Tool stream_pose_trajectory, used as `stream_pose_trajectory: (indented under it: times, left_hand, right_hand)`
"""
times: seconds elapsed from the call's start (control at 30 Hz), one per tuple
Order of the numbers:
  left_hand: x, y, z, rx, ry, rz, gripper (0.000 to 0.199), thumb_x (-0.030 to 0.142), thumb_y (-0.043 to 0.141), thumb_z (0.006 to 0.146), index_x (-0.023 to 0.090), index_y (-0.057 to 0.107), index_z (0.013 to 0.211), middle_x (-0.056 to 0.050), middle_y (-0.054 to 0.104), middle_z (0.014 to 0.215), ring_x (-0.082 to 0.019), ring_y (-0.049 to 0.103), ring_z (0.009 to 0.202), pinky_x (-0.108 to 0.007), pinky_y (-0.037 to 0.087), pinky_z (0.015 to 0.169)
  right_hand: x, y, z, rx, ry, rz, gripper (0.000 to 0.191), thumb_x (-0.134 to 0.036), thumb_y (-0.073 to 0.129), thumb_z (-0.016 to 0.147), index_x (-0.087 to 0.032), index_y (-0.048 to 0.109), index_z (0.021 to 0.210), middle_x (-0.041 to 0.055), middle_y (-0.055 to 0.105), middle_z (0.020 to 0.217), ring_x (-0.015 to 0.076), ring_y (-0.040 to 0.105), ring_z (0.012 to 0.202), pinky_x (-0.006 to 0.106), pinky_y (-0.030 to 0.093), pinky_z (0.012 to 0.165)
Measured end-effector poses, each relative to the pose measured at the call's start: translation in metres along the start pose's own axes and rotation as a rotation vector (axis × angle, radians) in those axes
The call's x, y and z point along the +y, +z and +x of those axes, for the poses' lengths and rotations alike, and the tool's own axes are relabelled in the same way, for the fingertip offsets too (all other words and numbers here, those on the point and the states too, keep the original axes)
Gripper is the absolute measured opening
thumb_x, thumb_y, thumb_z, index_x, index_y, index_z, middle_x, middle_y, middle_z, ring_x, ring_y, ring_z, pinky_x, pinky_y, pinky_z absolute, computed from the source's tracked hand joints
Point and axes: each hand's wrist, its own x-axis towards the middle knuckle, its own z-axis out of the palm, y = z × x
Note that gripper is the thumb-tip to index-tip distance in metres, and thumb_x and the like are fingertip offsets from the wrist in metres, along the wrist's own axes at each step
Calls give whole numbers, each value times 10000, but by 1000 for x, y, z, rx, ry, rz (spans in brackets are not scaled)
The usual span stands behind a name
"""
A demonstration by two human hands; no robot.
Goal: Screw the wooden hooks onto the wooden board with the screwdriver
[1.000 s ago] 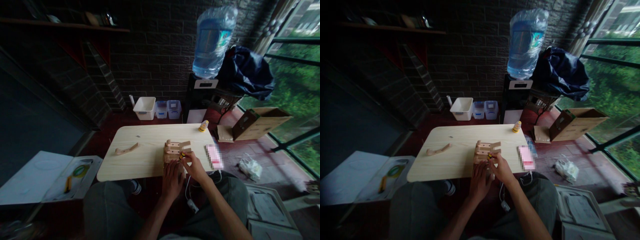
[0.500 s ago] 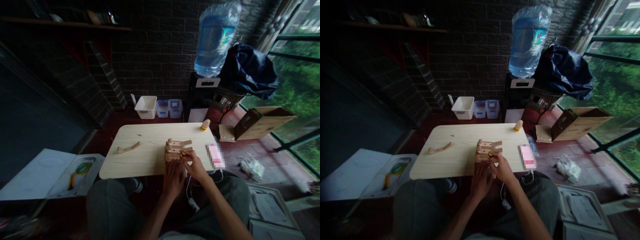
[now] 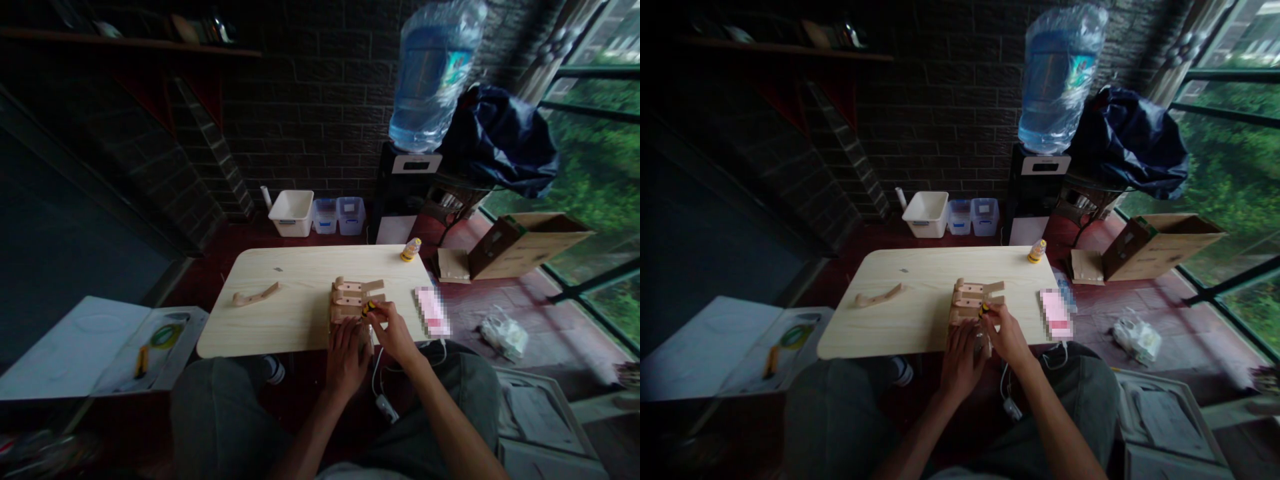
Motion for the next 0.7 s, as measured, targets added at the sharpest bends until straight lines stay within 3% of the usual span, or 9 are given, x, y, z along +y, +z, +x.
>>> stream_pose_trajectory:
  times: [0.37, 0.7]
  left_hand:
    - [0, 0, 0, 10, 18, 24, 528, 299, 576, 976, 198, 470, 1484, -119, 548, 1527, -304, 456, 1469, -560, 389, 1216]
    - [0, 0, 0, 4, 4, 24, 537, 280, 574, 973, 208, 459, 1492, -110, 535, 1541, -293, 439, 1485, -554, 397, 1221]
  right_hand:
    - [-4, 1, 0, 40, -69, -22, 294, -327, 604, 997, -225, 551, 1268, 120, 719, 1137, 257, 753, 1043, 432, 642, 893]
    - [-5, -1, 3, -3, -18, -14, 249, -329, 598, 1004, -244, 589, 1239, 109, 743, 1131, 246, 766, 980, 424, 653, 863]
